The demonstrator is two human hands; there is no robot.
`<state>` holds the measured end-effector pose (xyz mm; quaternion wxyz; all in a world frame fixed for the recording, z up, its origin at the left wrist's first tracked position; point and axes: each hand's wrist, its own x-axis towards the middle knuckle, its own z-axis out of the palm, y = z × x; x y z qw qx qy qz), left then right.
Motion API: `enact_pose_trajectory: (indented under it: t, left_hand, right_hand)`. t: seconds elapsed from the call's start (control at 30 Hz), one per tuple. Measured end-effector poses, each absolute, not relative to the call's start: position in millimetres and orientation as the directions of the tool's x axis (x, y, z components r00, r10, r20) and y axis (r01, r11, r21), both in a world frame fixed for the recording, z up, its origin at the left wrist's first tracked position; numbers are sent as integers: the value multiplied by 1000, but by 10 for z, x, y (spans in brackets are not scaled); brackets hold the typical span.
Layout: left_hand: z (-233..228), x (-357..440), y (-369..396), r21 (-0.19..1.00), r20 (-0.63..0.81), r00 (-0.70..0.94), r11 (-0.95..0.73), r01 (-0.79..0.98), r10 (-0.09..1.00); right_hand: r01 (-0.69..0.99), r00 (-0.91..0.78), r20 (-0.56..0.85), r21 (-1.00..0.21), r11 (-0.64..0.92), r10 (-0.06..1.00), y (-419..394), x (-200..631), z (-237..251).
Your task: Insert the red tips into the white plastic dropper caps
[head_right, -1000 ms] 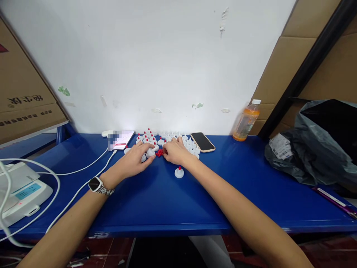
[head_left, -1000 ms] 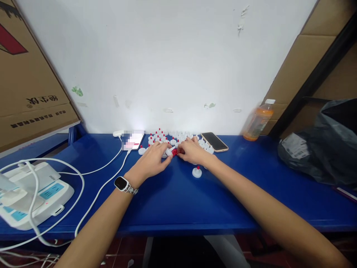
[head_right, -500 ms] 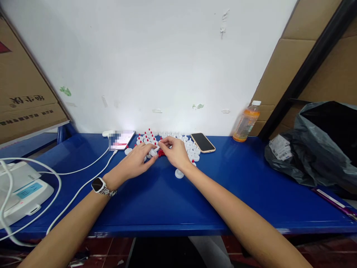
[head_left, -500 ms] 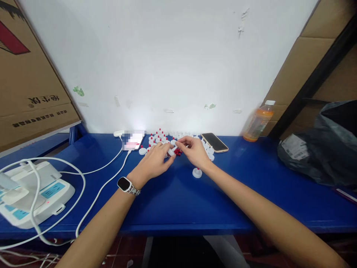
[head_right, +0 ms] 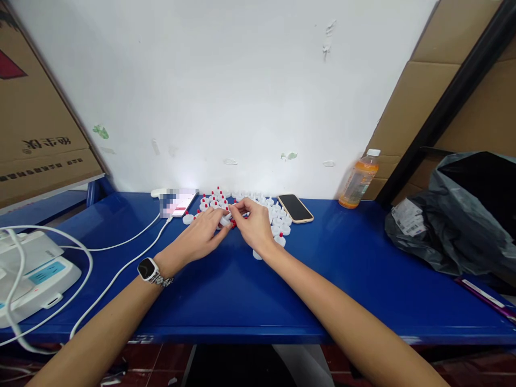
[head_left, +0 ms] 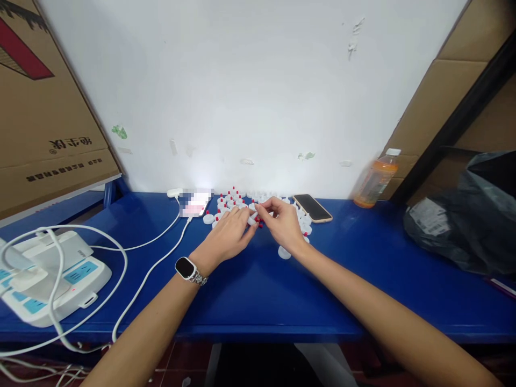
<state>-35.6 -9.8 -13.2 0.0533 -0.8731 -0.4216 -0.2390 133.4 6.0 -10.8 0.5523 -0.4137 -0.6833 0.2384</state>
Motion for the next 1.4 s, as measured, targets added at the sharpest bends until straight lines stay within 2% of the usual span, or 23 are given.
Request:
enact_pose_trajectory:
  t: [0.27,0.33,0.4,0.5,0.67,0.93,1.0,1.1,1.23,1.3,1.4]
  left_hand:
    - [-112,-319,-143,100,507,502,-627,773,701]
    - [-100,-315,-153,95,507,499,-621,778,703]
    - [-93,-314,-159,76,503,509,-623,778,698]
    - [-92,-317,-157,35,495,539,-636,771,681]
    - [-90,-328,-148,-4,501,563,-649,761,657]
    - [-54,-342,-156,-14,461,578,-645,764,674]
    - [-54,-344,-152,-6,471,577,-652,758,667]
    - [-66,-363,-123,30,508,557,-660,751,657]
    - [-84,-468,-40,123,532,502,-649,751,682]
    - [-85,-554,11,172,538,449,-614,770,714]
    - [-80,-684,81,196,549,376,-552,810,747]
  right_hand:
    - [525,-137,610,-623,580,780,7,1388,-75]
    - [616,-197,623,-522,590,757,15,1421,-56]
    - [702,-292,629,-371,608,720,22,1455,-35]
    - [762,-399,614,-192,619,681,24,1488,-6]
    - [804,-450,581,-67,591,678,26,1487,22]
    - [743,-469,542,-186,643,697,41,1462,-24]
    - [719,-423,560,-271,640,712,36,1444,-33]
    - [648,-315,552,-470,600,772,55,1409,-12]
    - [409,-314,493,-701,584,811,220,1389,74]
    - [360,-287,503,-732,578,815,392,1398,128]
    - [449,-202,503,-715,536,840,744,1394,194]
